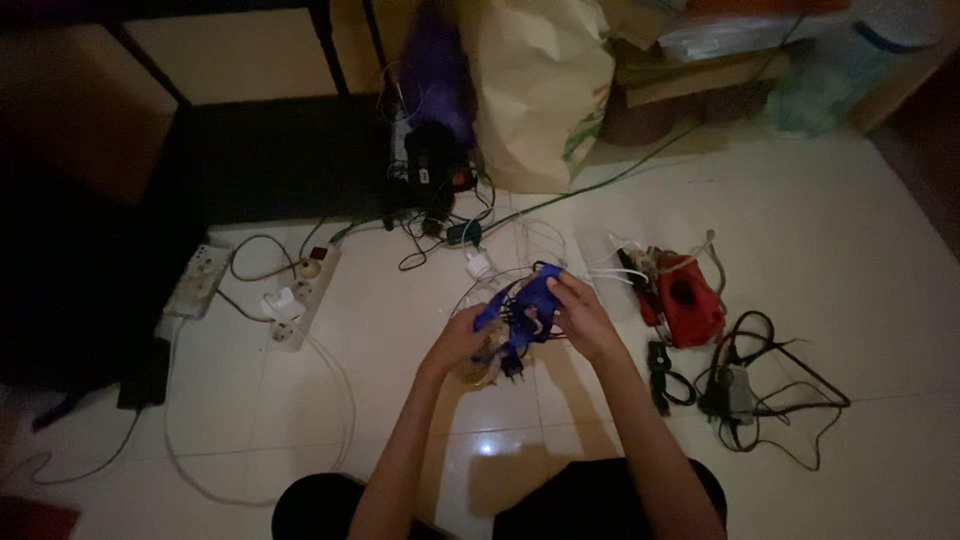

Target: The person sorts and organizes various electronic cables and small devices on the floor by picking them up, untangling them, and moving them into different positions.

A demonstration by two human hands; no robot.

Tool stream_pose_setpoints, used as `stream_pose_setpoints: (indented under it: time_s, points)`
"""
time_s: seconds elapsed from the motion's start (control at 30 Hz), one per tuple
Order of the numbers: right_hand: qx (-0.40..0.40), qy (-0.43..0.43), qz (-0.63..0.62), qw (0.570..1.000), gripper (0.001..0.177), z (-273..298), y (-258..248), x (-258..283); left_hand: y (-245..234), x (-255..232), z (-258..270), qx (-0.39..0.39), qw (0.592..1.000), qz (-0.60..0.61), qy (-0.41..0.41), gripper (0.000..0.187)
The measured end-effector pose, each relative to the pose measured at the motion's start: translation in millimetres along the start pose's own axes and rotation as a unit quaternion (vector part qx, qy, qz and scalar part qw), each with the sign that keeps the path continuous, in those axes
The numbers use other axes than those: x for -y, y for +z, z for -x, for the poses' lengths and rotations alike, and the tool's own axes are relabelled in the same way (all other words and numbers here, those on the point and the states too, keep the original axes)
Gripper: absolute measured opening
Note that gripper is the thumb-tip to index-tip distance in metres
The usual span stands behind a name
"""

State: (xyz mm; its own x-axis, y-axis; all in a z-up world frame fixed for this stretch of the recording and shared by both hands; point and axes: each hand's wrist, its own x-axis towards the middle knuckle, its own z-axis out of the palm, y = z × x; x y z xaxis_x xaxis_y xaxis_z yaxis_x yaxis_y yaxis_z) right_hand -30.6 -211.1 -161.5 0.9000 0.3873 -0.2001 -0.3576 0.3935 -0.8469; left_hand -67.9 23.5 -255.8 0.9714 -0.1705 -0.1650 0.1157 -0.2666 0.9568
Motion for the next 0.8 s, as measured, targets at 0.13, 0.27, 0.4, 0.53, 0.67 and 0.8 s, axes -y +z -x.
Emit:
stream_pose_setpoints:
  time_s: [0.13,0.27,0.4,0.53,0.67,0.8]
  points:
    - [0.03,0.022,-0.037,0.999,0.029,3.6,-3.3,-1.1,3.9,-2.6,6.1,-0.037,0.999,0.012,0.036,0.04]
    - [0.072,0.051,0.026,0.996,0.027,10.1,3.7,-4.6,23.6,-12.0,-0.1,-0.067,0.99,0.048,0.119,0.053]
    - [0.058,0.014,0.184,0.981,0.029,17.6,17.4,14.2,33.3,11.8,-14.0,-0.048,0.995,-0.007,0.085,0.043]
    - [0.075,-0.088,0.221,0.968,0.033,31.8,17.9,41.4,17.2,30.9,-28.9,-0.201,0.976,0.002,0.079,0.034]
    - [0.018,-0.165,0.304,0.938,0.031,31.7,5.1,50.1,-19.7,-2.0,-14.0,-0.233,0.972,0.024,0.01,0.034]
    - [-0.038,-0.15,0.222,0.963,0.031,32.8,-1.1,55.2,-45.0,-17.2,-14.1,-0.278,0.945,0.165,0.052,0.031]
